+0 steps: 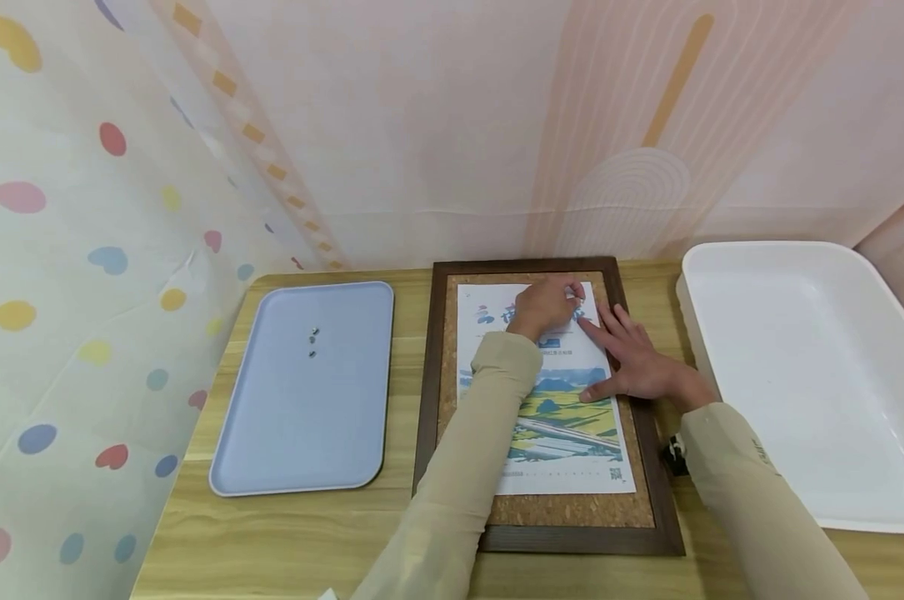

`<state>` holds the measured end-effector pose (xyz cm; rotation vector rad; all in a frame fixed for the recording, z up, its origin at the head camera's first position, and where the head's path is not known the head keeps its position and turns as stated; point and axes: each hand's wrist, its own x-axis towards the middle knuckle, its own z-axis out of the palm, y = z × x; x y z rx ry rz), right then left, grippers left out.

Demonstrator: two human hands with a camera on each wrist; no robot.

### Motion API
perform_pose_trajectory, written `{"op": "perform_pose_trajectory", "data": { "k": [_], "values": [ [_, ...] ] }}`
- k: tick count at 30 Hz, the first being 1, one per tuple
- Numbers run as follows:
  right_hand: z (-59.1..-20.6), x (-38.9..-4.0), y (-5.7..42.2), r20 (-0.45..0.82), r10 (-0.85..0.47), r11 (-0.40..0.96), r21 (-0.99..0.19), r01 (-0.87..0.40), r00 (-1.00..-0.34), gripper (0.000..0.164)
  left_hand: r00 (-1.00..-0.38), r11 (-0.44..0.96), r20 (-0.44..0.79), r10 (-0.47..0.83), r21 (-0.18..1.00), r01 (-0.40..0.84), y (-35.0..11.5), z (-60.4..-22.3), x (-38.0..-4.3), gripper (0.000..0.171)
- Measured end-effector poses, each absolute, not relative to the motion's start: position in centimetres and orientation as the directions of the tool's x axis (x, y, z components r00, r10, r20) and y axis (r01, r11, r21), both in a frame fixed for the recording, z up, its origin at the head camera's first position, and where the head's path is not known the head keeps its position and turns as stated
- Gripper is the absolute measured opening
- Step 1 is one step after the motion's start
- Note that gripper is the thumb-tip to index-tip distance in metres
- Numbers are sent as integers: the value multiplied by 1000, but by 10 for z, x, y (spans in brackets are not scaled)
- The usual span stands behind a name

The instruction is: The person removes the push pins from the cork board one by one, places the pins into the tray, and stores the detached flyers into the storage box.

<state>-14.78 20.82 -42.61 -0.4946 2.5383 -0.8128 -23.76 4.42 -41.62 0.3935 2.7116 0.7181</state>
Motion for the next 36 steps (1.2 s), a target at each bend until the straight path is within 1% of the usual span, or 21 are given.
{"op": "perform_pose_trajectory", "data": {
  "k": [10, 36],
  "values": [
    [-427, -148, 207, -286, -454, 765, -610, -205, -844, 117, -919, 847, -217, 331, 497, 188, 44, -418, -238, 10],
    [-429, -151, 209, -286, -451, 770, -604, -206, -845, 117, -914, 840, -230, 334, 513, 178, 47, -419, -239, 10]
  ]
}}
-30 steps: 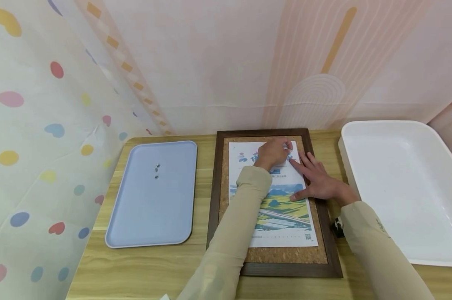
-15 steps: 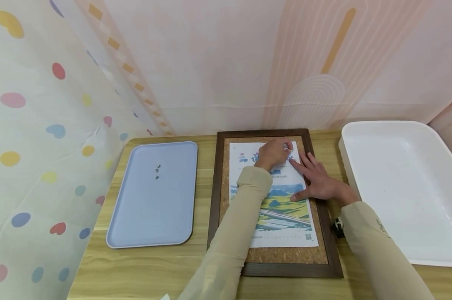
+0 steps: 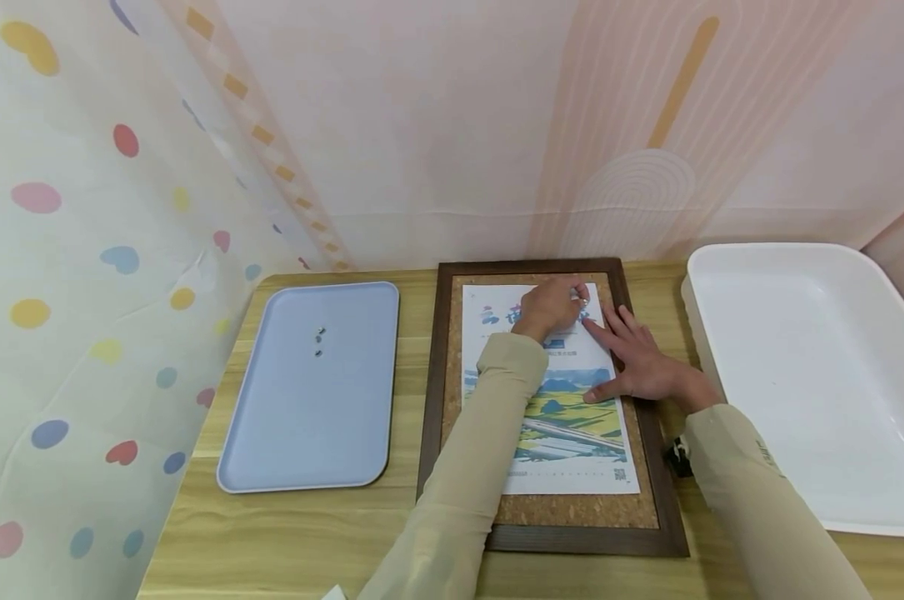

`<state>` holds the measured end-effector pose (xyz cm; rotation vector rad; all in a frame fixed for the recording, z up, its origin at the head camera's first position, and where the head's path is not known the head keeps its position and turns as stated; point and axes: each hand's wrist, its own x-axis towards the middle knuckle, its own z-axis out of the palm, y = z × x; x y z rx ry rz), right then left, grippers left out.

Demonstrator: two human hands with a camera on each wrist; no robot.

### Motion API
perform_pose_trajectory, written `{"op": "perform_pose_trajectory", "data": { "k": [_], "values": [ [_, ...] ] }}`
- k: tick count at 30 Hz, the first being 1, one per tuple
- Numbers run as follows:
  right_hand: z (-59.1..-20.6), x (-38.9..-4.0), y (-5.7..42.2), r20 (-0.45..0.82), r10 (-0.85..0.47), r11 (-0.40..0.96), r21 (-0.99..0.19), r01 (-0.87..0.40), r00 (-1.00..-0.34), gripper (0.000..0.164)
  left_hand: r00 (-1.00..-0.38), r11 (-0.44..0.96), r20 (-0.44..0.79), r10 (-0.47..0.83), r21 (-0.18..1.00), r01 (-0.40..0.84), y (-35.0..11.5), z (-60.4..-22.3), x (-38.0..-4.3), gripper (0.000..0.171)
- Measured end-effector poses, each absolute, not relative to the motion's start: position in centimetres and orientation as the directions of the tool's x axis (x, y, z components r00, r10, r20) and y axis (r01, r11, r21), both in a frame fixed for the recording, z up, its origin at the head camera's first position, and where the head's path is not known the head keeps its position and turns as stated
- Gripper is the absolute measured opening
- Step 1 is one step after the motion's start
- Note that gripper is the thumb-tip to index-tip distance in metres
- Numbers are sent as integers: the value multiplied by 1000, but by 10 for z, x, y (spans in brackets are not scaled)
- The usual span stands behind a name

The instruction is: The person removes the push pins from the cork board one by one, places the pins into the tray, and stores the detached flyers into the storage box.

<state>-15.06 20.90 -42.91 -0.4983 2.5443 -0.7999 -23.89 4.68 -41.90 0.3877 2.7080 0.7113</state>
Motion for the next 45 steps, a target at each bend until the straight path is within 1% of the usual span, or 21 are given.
{"op": "perform_pose_trajectory", "data": {
  "k": [30, 36, 45],
  "values": [
    [-431, -154, 208, -289, -450, 769, -606, -203, -845, 117, -912, 828, -236, 335, 535, 165, 45, -422, -241, 7],
    [-433, -156, 210, -278, -458, 765, -606, -215, -844, 117, -908, 804, -221, 356, 568, 177, 40, -425, -243, 4],
    [-434, -155, 209, -281, -454, 763, -614, -205, -846, 117, -903, 777, -209, 376, 602, 184, 36, -427, -244, 6]
  ]
}}
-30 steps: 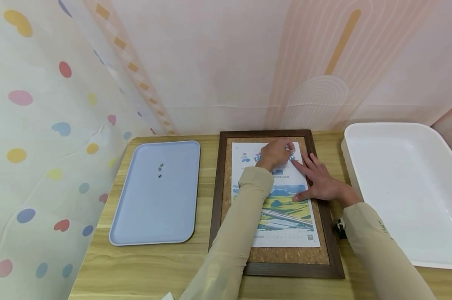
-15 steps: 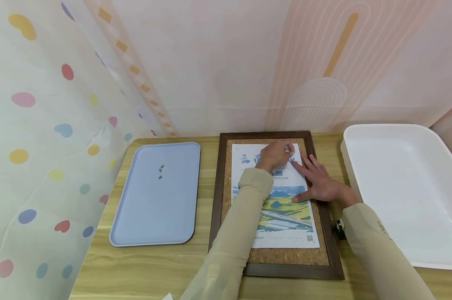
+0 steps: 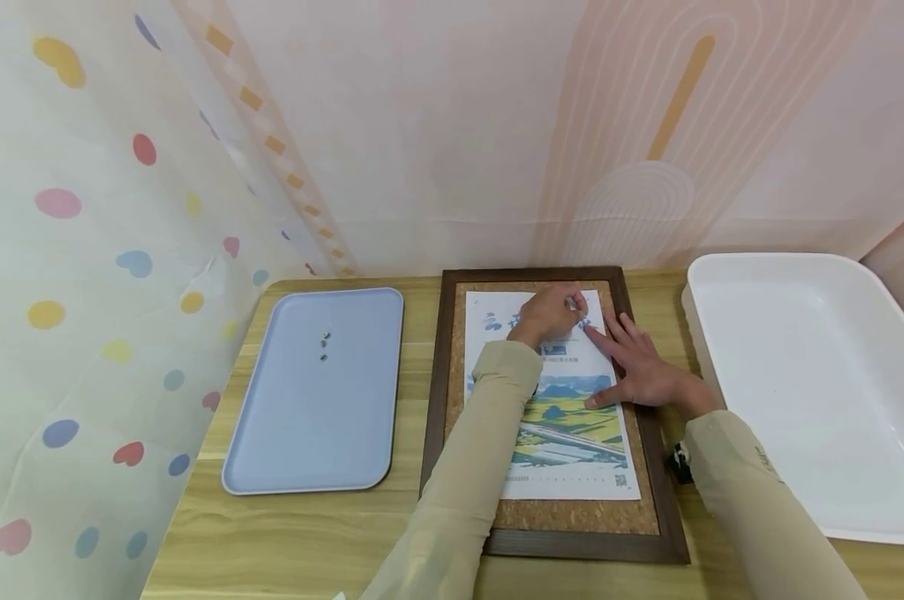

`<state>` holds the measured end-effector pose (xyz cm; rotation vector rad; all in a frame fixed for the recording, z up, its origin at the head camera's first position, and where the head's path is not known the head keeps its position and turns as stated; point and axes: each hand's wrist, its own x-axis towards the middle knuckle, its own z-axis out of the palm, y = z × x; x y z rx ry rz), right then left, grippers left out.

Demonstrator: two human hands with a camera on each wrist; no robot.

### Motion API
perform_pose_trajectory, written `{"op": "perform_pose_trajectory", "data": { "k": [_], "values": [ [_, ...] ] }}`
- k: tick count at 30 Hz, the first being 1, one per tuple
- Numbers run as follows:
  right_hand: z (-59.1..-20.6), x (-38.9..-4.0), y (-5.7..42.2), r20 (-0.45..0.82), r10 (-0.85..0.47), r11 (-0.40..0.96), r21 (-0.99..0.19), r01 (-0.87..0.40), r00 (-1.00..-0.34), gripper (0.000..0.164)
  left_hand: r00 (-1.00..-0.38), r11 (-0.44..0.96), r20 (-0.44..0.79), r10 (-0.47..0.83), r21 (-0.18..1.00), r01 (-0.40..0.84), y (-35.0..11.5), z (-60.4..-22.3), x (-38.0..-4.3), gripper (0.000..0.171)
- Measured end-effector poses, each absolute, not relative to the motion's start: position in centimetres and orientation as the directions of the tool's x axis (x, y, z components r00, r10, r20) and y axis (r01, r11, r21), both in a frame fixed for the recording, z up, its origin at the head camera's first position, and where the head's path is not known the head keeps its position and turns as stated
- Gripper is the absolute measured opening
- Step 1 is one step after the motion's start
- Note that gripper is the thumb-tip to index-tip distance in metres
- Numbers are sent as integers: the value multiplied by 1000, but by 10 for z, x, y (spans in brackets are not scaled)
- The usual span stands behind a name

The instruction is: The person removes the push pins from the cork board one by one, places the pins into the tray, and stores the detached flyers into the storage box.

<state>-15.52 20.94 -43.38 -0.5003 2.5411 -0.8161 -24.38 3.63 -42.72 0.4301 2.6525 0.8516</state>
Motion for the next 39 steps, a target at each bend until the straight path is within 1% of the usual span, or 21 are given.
{"op": "perform_pose_trajectory", "data": {
  "k": [18, 31, 39],
  "values": [
    [-439, -159, 210, -270, -467, 749, -627, -214, -842, 116, -909, 719, -206, 362, 682, 132, 33, -432, -244, 11],
    [-442, -164, 210, -265, -466, 754, -619, -221, -844, 116, -912, 648, -195, 362, 756, 95, 29, -432, -246, 9],
    [-444, -166, 212, -260, -463, 757, -613, -225, -848, 117, -908, 639, -184, 377, 761, 112, 24, -429, -246, 10]
  ]
}}
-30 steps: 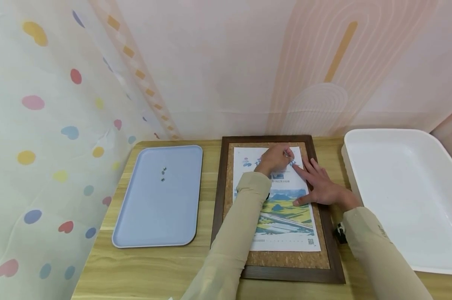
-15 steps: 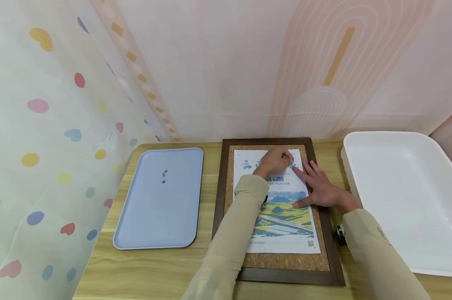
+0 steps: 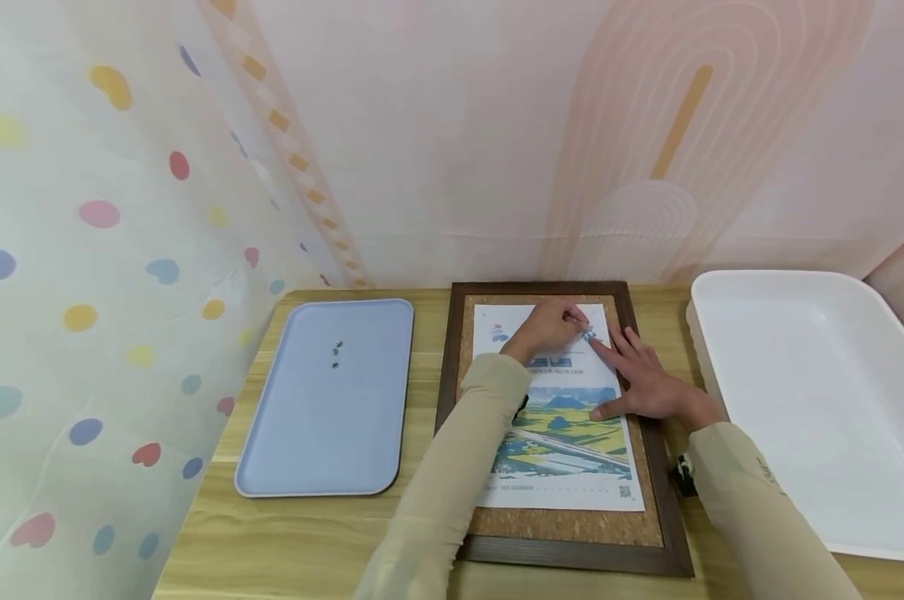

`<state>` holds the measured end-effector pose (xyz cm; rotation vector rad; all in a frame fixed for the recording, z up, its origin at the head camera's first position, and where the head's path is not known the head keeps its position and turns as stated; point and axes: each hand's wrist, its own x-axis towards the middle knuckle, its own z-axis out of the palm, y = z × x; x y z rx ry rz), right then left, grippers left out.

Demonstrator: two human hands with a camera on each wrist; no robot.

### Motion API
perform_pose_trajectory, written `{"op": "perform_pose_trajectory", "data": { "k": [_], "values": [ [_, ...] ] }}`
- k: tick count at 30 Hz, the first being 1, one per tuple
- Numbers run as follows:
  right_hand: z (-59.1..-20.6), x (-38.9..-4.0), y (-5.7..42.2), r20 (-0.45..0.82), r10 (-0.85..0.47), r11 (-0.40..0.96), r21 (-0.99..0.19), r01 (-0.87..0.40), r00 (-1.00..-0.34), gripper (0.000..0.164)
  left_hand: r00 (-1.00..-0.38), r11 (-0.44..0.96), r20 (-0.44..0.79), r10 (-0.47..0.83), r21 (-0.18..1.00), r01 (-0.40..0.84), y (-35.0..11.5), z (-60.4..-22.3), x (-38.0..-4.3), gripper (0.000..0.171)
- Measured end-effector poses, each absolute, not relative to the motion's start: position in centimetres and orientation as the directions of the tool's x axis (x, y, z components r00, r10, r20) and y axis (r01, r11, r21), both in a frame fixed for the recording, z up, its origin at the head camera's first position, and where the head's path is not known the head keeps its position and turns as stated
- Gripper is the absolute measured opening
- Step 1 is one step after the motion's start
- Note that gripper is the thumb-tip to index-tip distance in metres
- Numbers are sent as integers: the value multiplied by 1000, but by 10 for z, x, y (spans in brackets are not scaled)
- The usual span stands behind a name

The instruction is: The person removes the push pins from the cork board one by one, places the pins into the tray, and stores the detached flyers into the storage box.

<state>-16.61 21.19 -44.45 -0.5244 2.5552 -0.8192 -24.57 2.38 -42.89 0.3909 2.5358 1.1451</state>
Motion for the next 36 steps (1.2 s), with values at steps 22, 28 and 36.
{"op": "perform_pose_trajectory", "data": {
  "k": [22, 28, 36],
  "values": [
    [-448, -174, 208, -251, -452, 752, -623, -214, -856, 118, -920, 596, -128, 371, 793, 130, -7, -423, -246, 13],
    [-448, -176, 207, -253, -454, 753, -621, -216, -855, 118, -920, 571, -115, 376, 810, 132, -18, -423, -244, 12],
    [-448, -176, 206, -250, -451, 756, -617, -217, -857, 119, -917, 549, -93, 389, 823, 150, -33, -422, -240, 12]
  ]
}}
